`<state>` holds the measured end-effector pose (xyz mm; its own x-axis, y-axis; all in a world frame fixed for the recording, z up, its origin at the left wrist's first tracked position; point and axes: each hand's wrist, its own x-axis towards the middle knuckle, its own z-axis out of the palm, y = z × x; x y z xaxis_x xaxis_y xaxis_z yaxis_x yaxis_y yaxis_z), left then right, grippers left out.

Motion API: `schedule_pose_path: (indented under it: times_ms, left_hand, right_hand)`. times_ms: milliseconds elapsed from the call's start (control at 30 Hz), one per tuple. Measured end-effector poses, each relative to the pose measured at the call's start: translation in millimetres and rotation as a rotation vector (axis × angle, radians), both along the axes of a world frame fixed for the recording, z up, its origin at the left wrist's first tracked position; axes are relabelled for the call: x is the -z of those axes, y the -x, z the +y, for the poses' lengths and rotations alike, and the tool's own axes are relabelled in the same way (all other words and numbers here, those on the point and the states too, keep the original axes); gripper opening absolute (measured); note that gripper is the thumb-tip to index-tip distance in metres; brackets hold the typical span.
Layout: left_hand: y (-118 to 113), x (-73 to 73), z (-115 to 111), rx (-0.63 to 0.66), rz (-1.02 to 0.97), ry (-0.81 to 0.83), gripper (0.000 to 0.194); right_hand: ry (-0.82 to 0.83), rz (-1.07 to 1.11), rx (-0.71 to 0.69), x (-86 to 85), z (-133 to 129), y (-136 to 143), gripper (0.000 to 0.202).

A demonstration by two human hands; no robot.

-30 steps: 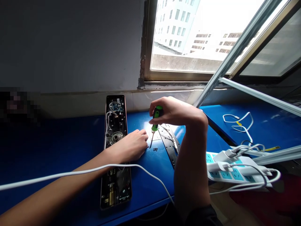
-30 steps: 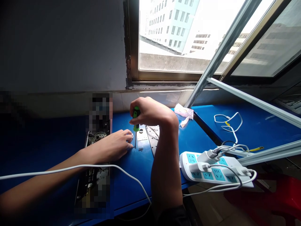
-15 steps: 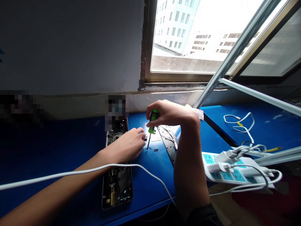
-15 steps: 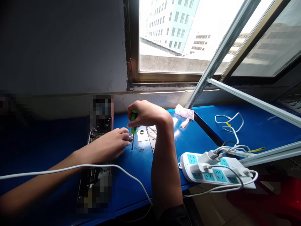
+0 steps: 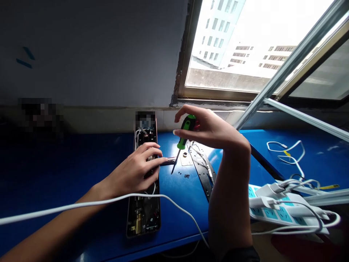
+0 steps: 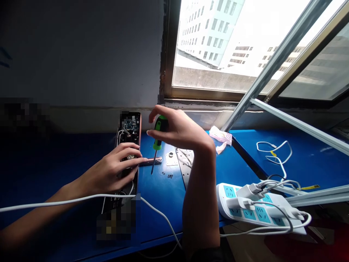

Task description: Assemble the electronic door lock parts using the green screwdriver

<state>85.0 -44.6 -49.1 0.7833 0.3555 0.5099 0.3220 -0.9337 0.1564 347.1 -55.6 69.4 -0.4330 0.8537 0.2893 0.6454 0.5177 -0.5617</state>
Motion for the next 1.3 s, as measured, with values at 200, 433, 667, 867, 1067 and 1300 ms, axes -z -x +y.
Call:
schedule_pose_path:
  times_ms: [200,433,667,867,1067,1300]
  left_hand:
    - [28.1,15.8,-13.2,-0.057,-0.19,0.071,0.031]
    - [41.4,29.2,-20.3,-0.182,-0.374,0.049,0.02]
    - [48.1,35.8,-18.0,-0.233,-0.4,0.01,0.015]
    - [51.4,38.7,-13.5,-0.203,-0.401,0.006,0.005]
    - [50.3,34.7,-15.7,-0.186,-0.397,-0.012,0.005]
    - [50.1,31.8,-20.3,-0.175,-0.362,0.002,0.008]
  right_hand:
    - [-0.117,0.2,-0.041,0.0,-1.2,22.7,0.021]
    - [-0.23,0.276,-0.067,3.3,1.9,54.7,0.018]
    - [-0.308,0.242,-0.07,7.3,5.1,74.8,0.019]
    - [-0.335,0.209,-0.029,4.7,-0.2,78.6,0.017]
    - [-0.328,0.214,-0.053,4.5,-3.7,78.2,0.017]
    - [-0.299,0.182,-0.106,3.9,-5.5,81.3,0.024]
